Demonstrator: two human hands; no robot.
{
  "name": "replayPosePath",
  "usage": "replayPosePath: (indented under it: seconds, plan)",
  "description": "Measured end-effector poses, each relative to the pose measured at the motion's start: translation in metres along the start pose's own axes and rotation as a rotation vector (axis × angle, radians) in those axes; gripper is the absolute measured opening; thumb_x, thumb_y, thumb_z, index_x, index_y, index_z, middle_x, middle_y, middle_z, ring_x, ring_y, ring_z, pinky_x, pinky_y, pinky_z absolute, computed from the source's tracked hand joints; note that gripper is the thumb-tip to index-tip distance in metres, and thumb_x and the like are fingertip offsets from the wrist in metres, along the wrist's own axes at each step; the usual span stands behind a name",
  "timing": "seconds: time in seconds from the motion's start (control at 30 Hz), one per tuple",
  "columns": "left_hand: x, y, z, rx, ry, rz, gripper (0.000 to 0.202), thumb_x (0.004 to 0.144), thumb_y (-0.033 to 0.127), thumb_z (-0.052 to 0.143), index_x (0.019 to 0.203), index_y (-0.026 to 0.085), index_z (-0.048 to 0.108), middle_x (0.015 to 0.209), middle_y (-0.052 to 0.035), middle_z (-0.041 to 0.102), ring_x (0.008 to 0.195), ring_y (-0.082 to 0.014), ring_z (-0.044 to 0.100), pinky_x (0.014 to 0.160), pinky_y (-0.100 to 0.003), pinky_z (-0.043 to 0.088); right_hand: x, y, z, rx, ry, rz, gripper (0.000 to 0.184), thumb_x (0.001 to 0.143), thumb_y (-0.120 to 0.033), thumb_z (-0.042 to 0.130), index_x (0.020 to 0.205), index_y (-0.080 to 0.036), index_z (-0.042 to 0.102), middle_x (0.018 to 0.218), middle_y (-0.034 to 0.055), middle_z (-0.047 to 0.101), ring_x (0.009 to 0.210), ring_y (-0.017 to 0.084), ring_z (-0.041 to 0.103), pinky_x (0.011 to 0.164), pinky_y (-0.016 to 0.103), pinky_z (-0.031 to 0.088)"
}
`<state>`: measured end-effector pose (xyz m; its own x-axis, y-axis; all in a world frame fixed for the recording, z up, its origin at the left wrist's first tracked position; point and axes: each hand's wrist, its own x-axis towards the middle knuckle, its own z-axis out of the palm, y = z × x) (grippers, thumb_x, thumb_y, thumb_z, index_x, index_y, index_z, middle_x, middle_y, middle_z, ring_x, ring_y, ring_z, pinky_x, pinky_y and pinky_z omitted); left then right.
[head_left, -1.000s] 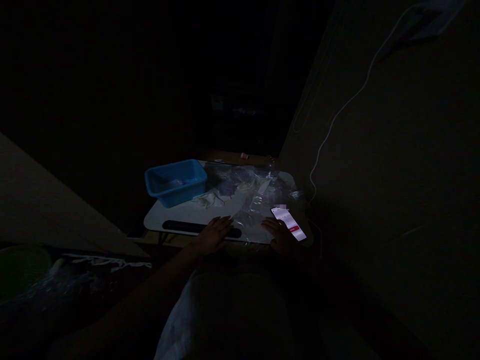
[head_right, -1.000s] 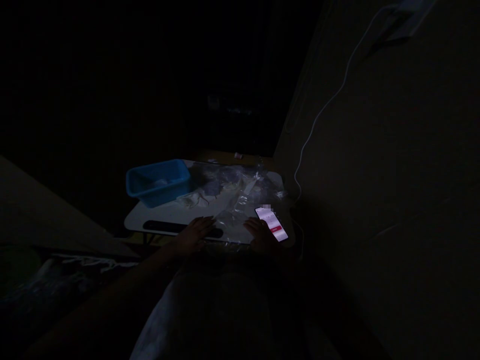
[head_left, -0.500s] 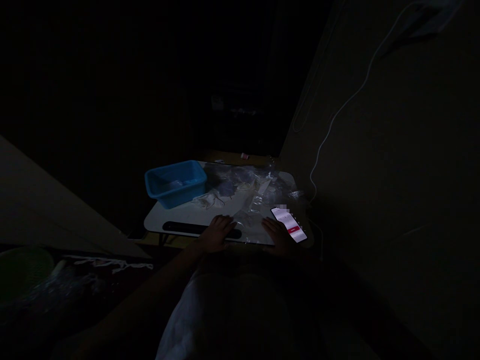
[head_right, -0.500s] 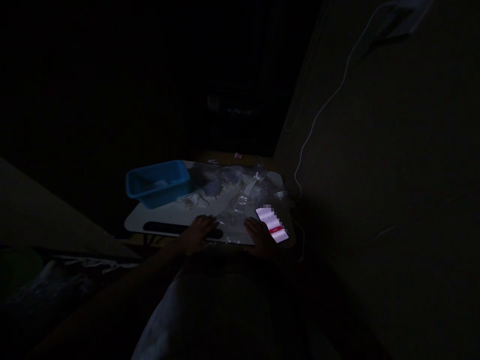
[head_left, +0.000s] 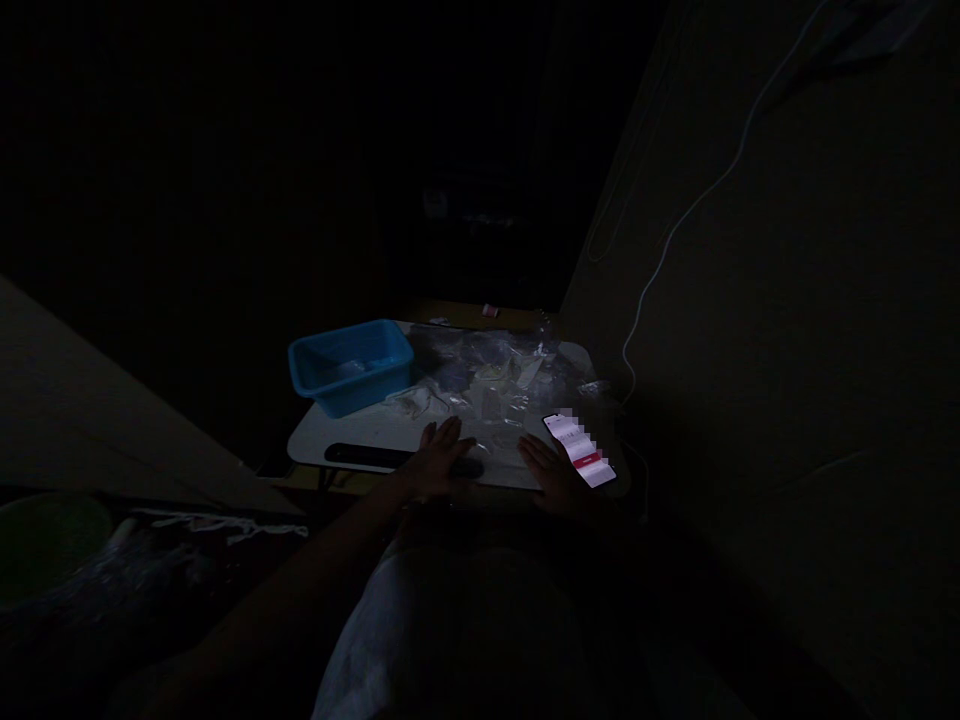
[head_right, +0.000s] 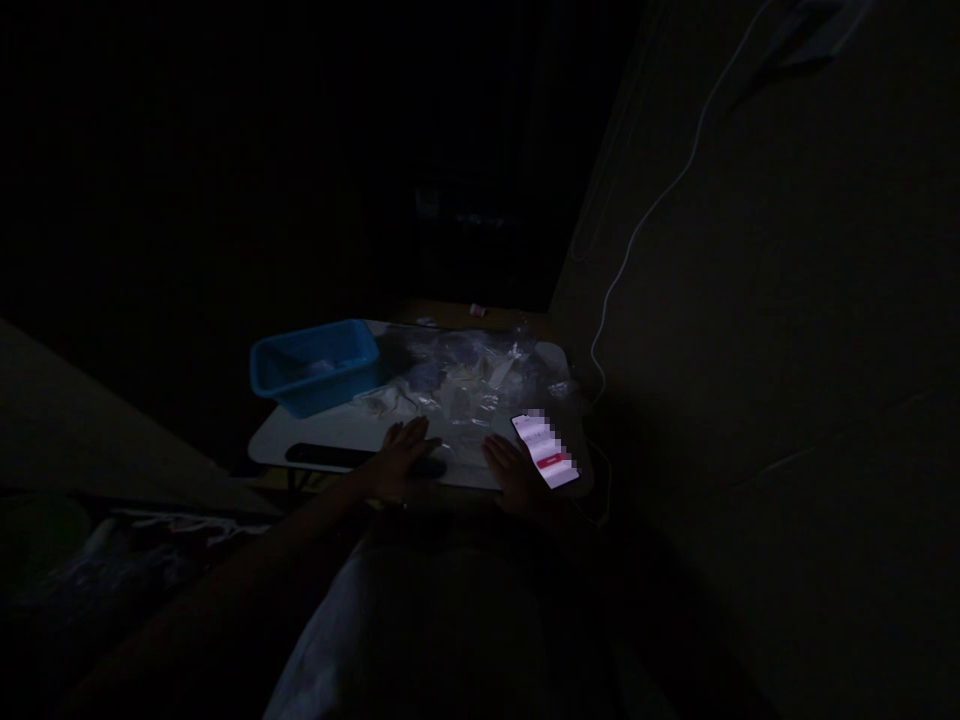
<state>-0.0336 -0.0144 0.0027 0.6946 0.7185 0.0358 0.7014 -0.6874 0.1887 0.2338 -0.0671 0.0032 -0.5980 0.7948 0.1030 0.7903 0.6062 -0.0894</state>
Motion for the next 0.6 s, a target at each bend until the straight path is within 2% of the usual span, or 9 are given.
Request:
replayPosePath:
  seconds: [0.2, 0.37, 0.47, 0.6]
  plan:
    - [-0.002, -0.002, 0.002, -0.039, 0.018, -0.017, 0.072, 0.067, 0.054, 0.055, 0.127, 0.019, 0.035, 0.14, -0.0192, 0.017, 0.128, -0.0361, 0.008, 0.096, -0.058, 0.01, 0.006, -0.001, 0.0, 0.071, 0.056, -0.015, 0.068, 0.073, -0.039, 0.054, 0.13, -0.012, 0.03, 0.135, 0.0153, 0.033, 0.126, 0.025, 0.025, 0.102, 0.048, 0.016]
    - [-0.003, -0.004, 0.003, -0.072, 0.085, -0.011, 0.065, 0.074, 0.053, 0.047, 0.129, 0.021, 0.032, 0.14, -0.0158, 0.021, 0.129, -0.0312, 0.013, 0.098, -0.055, 0.011, 0.012, -0.002, 0.002, 0.19, 0.154, 0.015, 0.046, 0.079, -0.027, 0.046, 0.124, -0.018, 0.041, 0.128, 0.0093, 0.044, 0.122, 0.02, 0.033, 0.101, 0.045, 0.024]
    - [-0.001, -0.005, 0.001, -0.088, 0.087, -0.018, 0.053, 0.083, 0.043, 0.038, 0.13, 0.02, 0.031, 0.137, -0.0146, 0.029, 0.127, -0.0267, 0.022, 0.098, -0.054, 0.014, 0.019, 0.0, 0.004, 0.276, 0.232, 0.034, 0.036, 0.08, -0.018, 0.041, 0.115, -0.018, 0.05, 0.122, 0.0081, 0.051, 0.117, 0.018, 0.04, 0.098, 0.041, 0.03]
    - [0.002, -0.007, -0.002, -0.13, 0.116, 0.0, 0.039, 0.085, 0.029, 0.035, 0.124, 0.022, 0.041, 0.132, -0.0097, 0.04, 0.122, -0.0218, 0.033, 0.099, -0.05, 0.019, 0.028, 0.003, 0.004, 0.409, 0.29, 0.099, 0.025, 0.081, -0.019, 0.041, 0.098, -0.02, 0.06, 0.104, 0.0061, 0.062, 0.1, 0.018, 0.054, 0.087, 0.035, 0.042]
